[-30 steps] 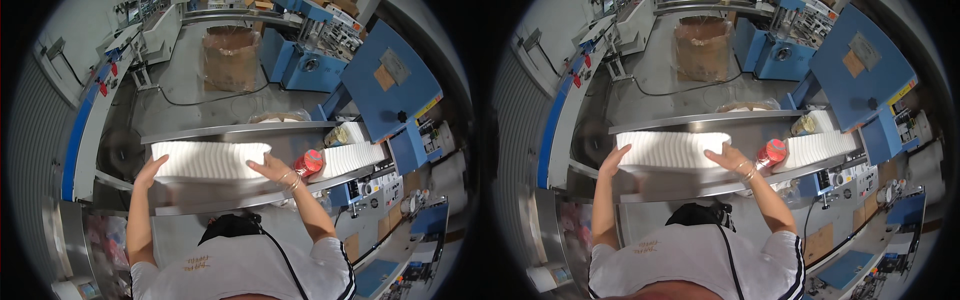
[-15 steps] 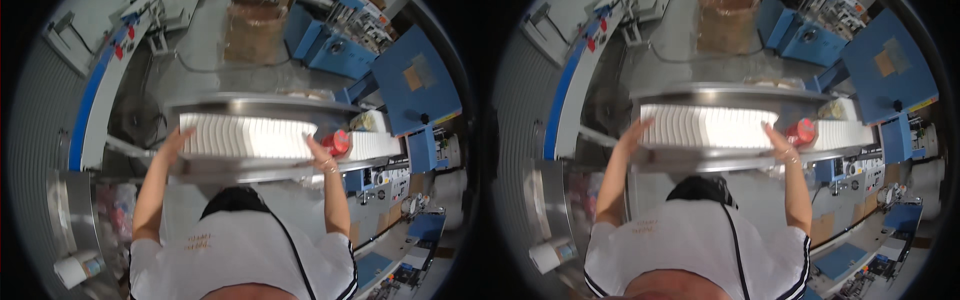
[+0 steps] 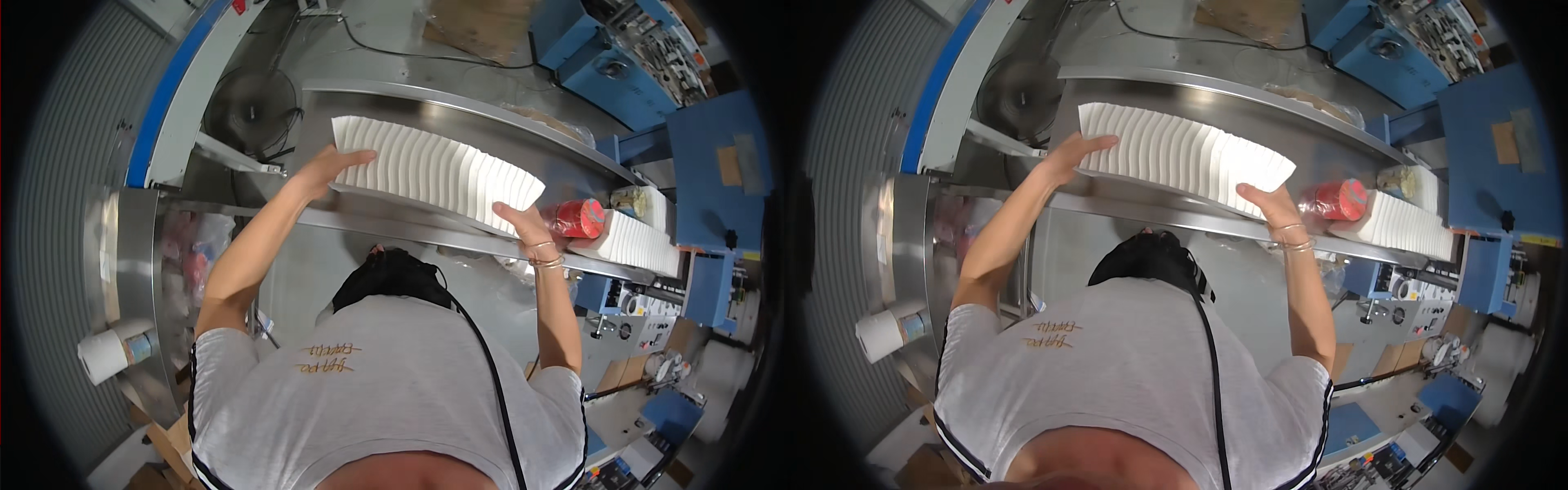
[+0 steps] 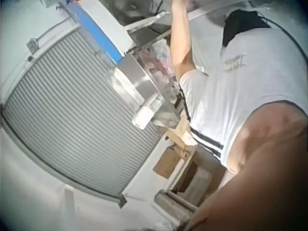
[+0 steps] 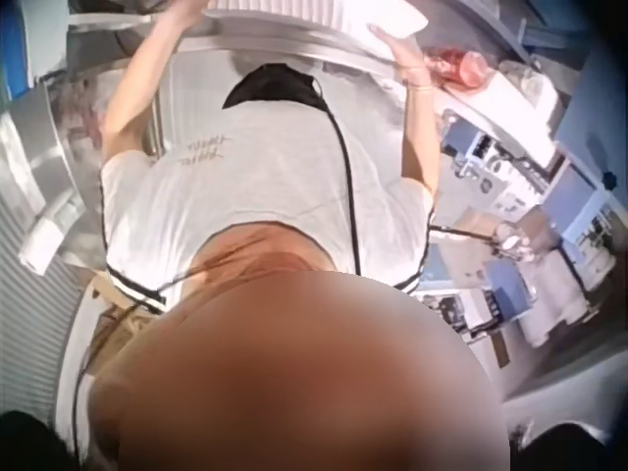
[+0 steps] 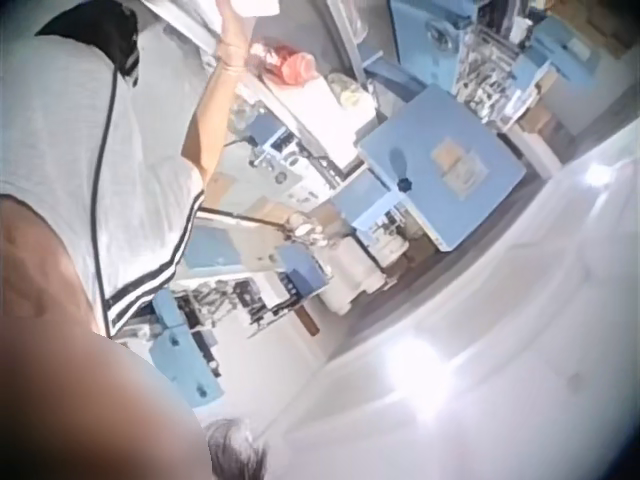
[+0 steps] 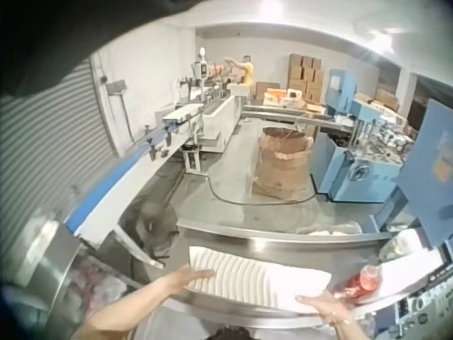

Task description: Transferring stacks of folded paper napkins from a processing machine to a conveyor belt.

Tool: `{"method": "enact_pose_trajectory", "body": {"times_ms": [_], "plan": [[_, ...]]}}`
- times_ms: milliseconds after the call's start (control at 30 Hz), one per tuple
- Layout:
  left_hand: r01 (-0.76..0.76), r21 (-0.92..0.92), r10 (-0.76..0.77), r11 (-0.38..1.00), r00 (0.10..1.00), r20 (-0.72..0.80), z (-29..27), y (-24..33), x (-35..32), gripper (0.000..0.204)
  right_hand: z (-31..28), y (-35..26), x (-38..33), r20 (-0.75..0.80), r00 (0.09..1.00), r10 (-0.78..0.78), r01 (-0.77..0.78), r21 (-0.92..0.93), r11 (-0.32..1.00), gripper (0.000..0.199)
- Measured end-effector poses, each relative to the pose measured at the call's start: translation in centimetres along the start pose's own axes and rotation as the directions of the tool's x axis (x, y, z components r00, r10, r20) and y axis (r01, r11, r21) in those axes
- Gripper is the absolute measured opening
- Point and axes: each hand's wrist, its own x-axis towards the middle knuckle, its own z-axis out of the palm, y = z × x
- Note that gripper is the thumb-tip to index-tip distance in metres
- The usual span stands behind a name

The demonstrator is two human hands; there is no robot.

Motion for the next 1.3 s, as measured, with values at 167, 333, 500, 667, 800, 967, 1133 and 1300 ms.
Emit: {"method": "enact_pose_trajectory", "body": {"times_ms": [167,333,500,667,800,967,1133,1300], "plan": [[0.051,-0.039,-0.055,0.998,0.993,-0.103,0.2,0.7,-1.2,0.058,0.7,-0.2,0.3,-0.140,0.987,0.078,-0.078,0.008,0.997,0.056],[-0.070,-0.138,0.062,0.988,0.996,-0.061,-2.7,-2.8,-2.4,0.061,2.6,-2.9,-0.2,-0.160,0.983,0.095,-0.120,-0.161,0.980,0.058],[-0.426,0.111,0.439,0.898,0.846,-0.304,-3.4,2.6,-9.0,0.080,4.3,-4.6,1.2,-0.007,0.980,-0.200,0.199,-0.059,0.978,0.064],[-0.428,-0.217,0.273,0.877,0.816,-0.509,-10.9,-1.6,-17.4,0.083,15.3,-9.0,5.6,0.329,0.914,-0.237,0.296,-0.143,0.944,0.066],[-0.553,-0.167,0.322,0.816,0.675,-0.664,-19.4,-6.2,-25.0,0.066,29.7,-10.7,8.8,0.525,0.832,-0.178,0.314,-0.181,0.932,0.069],[-0.533,-0.191,0.122,0.824,0.497,-0.859,-27.5,-13.2,-35.7,0.071,49.7,-8.9,11.7,0.740,0.671,0.044,0.265,-0.295,0.918,0.059],[-0.462,-0.275,-0.106,0.843,0.358,-0.928,-34.4,-20.2,-44.0,0.082,67.9,-5.3,13.6,0.909,0.369,0.195,0.350,-0.330,0.877,0.051],[-0.344,-0.335,-0.255,0.877,0.257,-0.932,-37.5,-22.4,-47.2,0.086,78.6,-1.9,14.9,0.891,0.264,0.369,0.288,-0.438,0.851,0.048]]}}
